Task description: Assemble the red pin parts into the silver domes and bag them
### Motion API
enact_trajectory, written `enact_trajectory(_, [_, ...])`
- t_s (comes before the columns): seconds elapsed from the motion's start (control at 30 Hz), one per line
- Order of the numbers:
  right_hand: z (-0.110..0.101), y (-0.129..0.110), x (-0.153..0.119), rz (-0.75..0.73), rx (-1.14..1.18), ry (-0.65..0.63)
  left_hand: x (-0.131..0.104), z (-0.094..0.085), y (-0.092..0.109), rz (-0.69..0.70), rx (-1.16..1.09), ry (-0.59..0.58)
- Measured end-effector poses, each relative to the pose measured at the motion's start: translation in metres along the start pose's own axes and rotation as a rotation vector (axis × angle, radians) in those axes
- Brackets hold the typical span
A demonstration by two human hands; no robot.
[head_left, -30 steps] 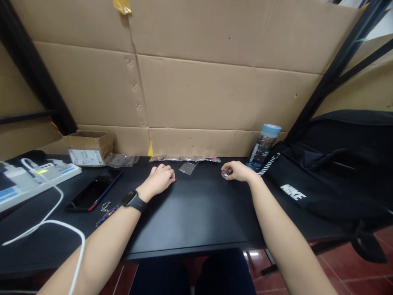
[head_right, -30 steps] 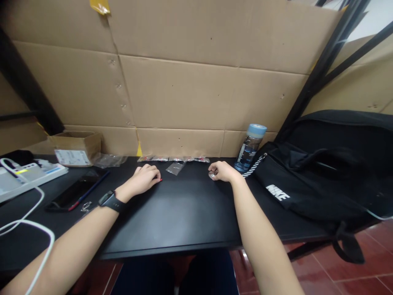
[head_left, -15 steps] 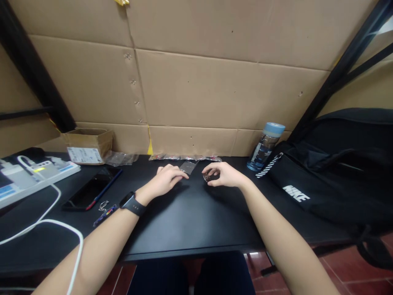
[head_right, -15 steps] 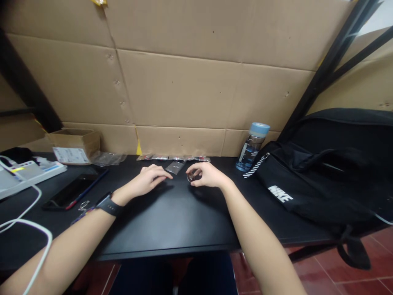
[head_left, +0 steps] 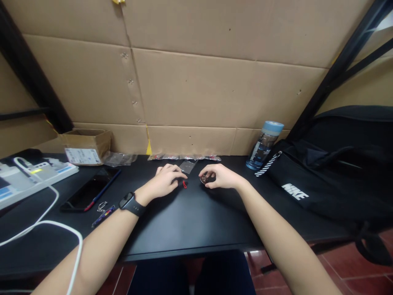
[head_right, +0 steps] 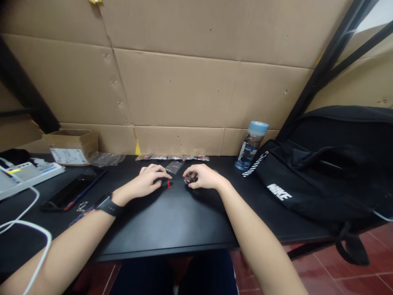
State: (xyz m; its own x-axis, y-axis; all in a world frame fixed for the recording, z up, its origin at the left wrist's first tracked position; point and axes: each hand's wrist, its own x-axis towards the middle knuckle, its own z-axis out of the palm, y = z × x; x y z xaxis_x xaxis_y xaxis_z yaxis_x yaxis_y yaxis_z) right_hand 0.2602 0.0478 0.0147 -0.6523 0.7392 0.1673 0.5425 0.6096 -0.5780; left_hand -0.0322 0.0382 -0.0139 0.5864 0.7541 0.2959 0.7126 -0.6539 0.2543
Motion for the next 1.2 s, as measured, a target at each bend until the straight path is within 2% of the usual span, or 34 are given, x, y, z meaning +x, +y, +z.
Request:
enact_trajectory(0.13, [0.001,-0.003,0.0,-0.017,0.002,0.005,0.004,0.009,-0.001,0.068,0.024,-0.021])
enact_trajectory(0.27, [0.004,-0.005,0.001,-0.041,0.014,0.014,0.009,0.018,-0.002,0.058,0.03,-0.03])
enact_trajectory(0.4, [0.014,-0.005,0.007,-0.073,0.041,0.217,0.008,0.018,0.005,0.026,-0.042,0.021])
enact_trajectory(0.47, [0.02,-0.006,0.011,-0.091,0.117,0.328,0.008,0.013,0.011,0.003,-0.134,0.09])
enact_trajectory(0.57, [0.03,-0.011,0.016,-0.12,0.283,0.399,0.009,0.005,0.02,-0.032,-0.315,0.228])
enact_trajectory(0.67, [0.036,-0.018,0.018,-0.148,0.374,0.393,0.009,0.001,0.027,-0.04,-0.448,0.346])
enact_trajectory(0.73, [0.038,-0.022,0.018,-0.161,0.392,0.377,0.008,0.001,0.028,-0.038,-0.486,0.38])
enact_trajectory(1.0, [0.043,-0.029,0.019,-0.187,0.365,0.356,0.008,0.01,0.024,-0.133,-0.457,0.4])
enact_trajectory(1.2, [0.043,-0.032,0.018,-0.207,0.327,0.376,0.01,0.01,0.029,-0.112,-0.551,0.43])
